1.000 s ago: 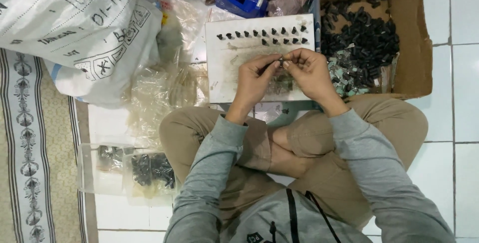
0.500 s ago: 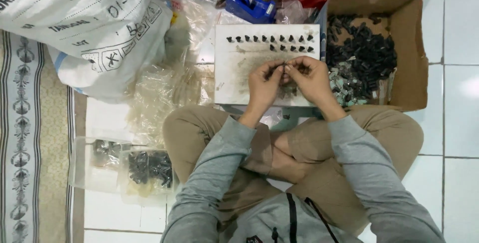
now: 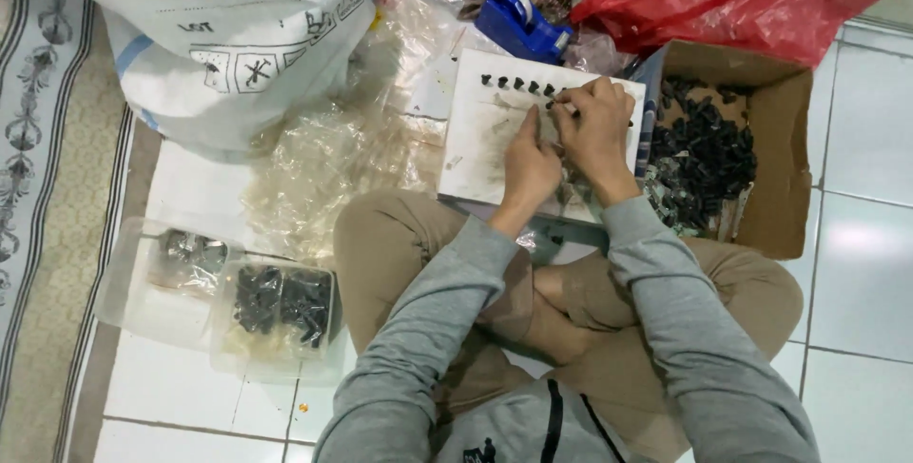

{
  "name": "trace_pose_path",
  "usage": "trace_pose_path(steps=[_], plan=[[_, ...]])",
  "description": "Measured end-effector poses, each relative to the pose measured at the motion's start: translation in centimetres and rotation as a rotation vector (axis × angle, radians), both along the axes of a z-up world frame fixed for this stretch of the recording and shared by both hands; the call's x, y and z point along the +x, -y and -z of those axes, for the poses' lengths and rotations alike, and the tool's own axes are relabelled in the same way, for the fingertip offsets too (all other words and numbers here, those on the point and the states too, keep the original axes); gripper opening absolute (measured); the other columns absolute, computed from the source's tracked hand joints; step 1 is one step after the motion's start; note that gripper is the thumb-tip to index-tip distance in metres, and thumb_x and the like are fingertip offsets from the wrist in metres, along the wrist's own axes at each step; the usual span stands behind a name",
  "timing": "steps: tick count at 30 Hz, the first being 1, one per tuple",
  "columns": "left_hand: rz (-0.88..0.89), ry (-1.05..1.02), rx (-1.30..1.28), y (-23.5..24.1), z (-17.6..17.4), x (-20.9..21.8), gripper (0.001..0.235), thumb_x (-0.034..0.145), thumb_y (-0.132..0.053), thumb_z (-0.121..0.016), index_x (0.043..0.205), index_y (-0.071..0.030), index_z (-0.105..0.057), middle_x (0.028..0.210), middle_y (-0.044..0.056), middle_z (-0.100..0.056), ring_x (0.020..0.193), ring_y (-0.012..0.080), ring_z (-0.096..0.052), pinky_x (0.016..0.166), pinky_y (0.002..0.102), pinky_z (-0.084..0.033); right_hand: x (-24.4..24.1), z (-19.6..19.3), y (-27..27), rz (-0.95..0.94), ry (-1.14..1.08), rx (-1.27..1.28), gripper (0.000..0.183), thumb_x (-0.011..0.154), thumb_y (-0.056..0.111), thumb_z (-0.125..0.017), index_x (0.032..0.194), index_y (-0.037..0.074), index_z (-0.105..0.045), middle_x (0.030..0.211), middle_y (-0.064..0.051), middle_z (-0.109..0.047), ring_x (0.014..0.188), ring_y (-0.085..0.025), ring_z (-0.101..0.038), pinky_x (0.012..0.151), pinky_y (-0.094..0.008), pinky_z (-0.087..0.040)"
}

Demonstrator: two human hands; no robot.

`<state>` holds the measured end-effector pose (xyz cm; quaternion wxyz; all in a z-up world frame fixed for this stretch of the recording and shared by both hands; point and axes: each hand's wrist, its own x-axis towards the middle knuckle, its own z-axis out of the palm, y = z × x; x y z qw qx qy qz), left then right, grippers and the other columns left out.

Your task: The person sits cross-legged on the floor and repeatedly picks small black components from a cardboard box, then places them into slots on a white board. The person handles the components one at a time and continues filling the board's slots.

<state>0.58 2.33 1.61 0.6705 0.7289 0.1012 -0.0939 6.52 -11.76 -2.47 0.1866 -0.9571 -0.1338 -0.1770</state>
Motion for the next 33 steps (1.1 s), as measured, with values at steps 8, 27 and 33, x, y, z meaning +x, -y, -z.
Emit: trace_pose_path(steps=[8, 27, 33], plan=[[0.049, -0.019, -0.031, -0.1, 1.6, 0.8, 0.063, 0.096, 0.0, -0.039, 0.159, 0.006, -0.03, 0.153, 0.041, -0.038, 0.143, 0.0514, -0.04, 0.118, 0.06, -0.034, 0.7, 2.1, 0.2, -0.022, 0.038, -0.072, 0.012, 0.088, 0.019, -0.084, 0.096, 0.021, -0.076, 0.093, -0.002, -0.053, 0.096, -0.026, -0.056, 0.094, -0.042, -0.033], [0.073, -0.04, -0.032, -0.1, 0.8, 1.4, 0.062, 0.097, -0.002, -0.039, 0.158, 0.004, -0.032, 0.155, 0.036, -0.039, 0.145, 0.0491, -0.037, 0.118, 0.058, -0.036, 0.3, 1.1, -0.1, -0.07, -0.009, 0.018, 0.014, 0.09, 0.021, -0.083, 0.102, 0.018, -0.076, 0.094, -0.005, -0.055, 0.096, -0.027, -0.055, 0.097, -0.044, -0.032], [0.048, -0.038, 0.081, 0.7, 0.5, 1.4, 0.061, 0.097, -0.007, -0.042, 0.156, 0.005, -0.036, 0.154, 0.037, -0.041, 0.145, 0.0479, -0.038, 0.119, 0.058, -0.034, -0.6, -1.6, 0.5, -0.067, 0.001, 0.055, 0.013, 0.091, 0.017, -0.081, 0.103, 0.014, -0.075, 0.093, -0.005, -0.054, 0.094, -0.027, -0.055, 0.095, -0.043, -0.033]])
